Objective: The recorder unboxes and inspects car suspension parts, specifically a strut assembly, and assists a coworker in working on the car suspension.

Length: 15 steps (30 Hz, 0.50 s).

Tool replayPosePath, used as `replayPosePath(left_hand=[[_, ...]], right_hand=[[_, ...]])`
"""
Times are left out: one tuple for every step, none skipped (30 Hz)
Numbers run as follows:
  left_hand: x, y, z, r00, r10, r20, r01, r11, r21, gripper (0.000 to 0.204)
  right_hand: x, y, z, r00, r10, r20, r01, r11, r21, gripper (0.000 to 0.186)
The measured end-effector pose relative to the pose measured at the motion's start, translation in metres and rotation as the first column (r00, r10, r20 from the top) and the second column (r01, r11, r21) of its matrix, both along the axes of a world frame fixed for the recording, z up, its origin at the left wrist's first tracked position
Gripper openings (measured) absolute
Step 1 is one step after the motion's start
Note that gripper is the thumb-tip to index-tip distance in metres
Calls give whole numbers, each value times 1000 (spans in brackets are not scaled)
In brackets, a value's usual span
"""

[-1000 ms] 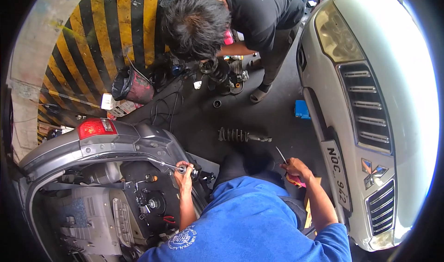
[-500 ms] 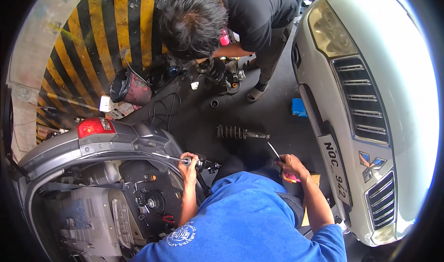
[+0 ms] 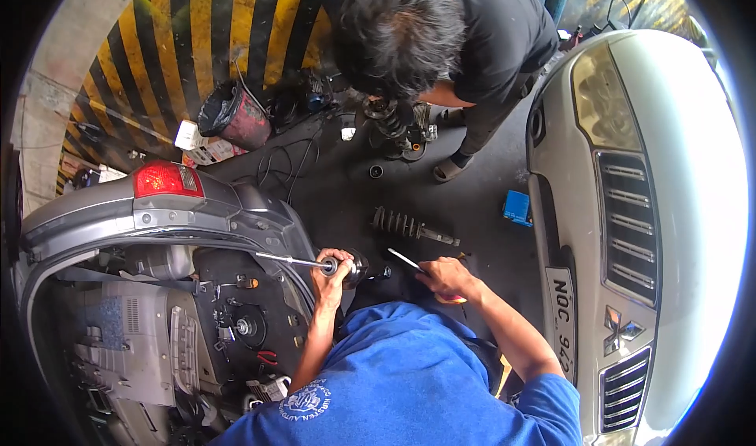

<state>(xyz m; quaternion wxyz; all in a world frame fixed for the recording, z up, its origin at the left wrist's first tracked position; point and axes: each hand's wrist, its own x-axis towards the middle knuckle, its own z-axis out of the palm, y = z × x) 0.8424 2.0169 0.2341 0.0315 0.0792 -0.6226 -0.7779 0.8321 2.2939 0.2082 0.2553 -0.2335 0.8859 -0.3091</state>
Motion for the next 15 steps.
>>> replayPosePath(left_hand=[[-4, -3, -1, 1000, -5, 3, 5, 1000, -7, 16], [-10, -5, -1, 1000, 0, 7, 0, 1000, 0, 16], [-16, -9, -2, 1000, 3, 22, -3, 1000, -17, 16], [-23, -13, -3, 999, 6, 37, -5, 999, -34, 16], [-32, -18, -5, 999, 11, 42, -9, 999, -30, 16], [-40, -24, -7, 999, 30, 33, -29, 999, -44, 15], [-50, -30, -9, 998, 48, 26, -47, 997, -57, 14], [-62, -37, -9, 998, 45, 33, -43, 998, -52, 14], [-75, -43, -8, 998, 56, 42, -54, 997, -54, 15], [-88, -49, -7, 996, 66, 52, -63, 996, -57, 15], [-99, -58, -4, 996, 74, 54, -72, 996, -45, 15], [-110, -66, 0, 993, 90, 73, -88, 995, -37, 15], [-120, -77, -2, 993, 94, 64, -89, 992, -87, 15], [-135, -89, -1, 994, 97, 43, -90, 986, -141, 15], [-145, -99, 1, 994, 93, 57, -89, 994, -67, 16]], right_hand=[[-10, -12, -1, 1000, 22, 3, -22, 1000, -21, 35], [-21, -22, -2, 999, 40, 7, -39, 998, -41, 35], [-36, -35, 0, 995, 98, 10, -97, 995, -8, 35], [-49, -47, 1, 995, 103, 16, -103, 995, -3, 35], [-63, -60, 3, 996, 91, 11, -91, 995, -44, 33], [-76, -74, 3, 997, 78, 7, -78, 993, -84, 31], [-90, -89, 2, 997, 76, -32, -79, 991, -107, 29], [-103, -104, -4, 997, 73, -25, -75, 992, -102, 29], [-115, -118, -12, 995, 31, -99, -51, 979, -198, 29], [-126, -132, -20, 986, -19, -169, -32, 956, -293, 29], [-140, -147, -19, 997, 7, -83, -28, 967, -255, 28], [-155, -160, -11, 999, 18, 34, -11, 984, -176, 31], [-167, -172, -12, 999, 17, 44, -10, 988, -154, 31], [-185, -185, -11, 999, 16, 42, -10, 990, -137, 31], [-200, -192, -9, 997, 33, 73, -23, 990, -136, 30]])
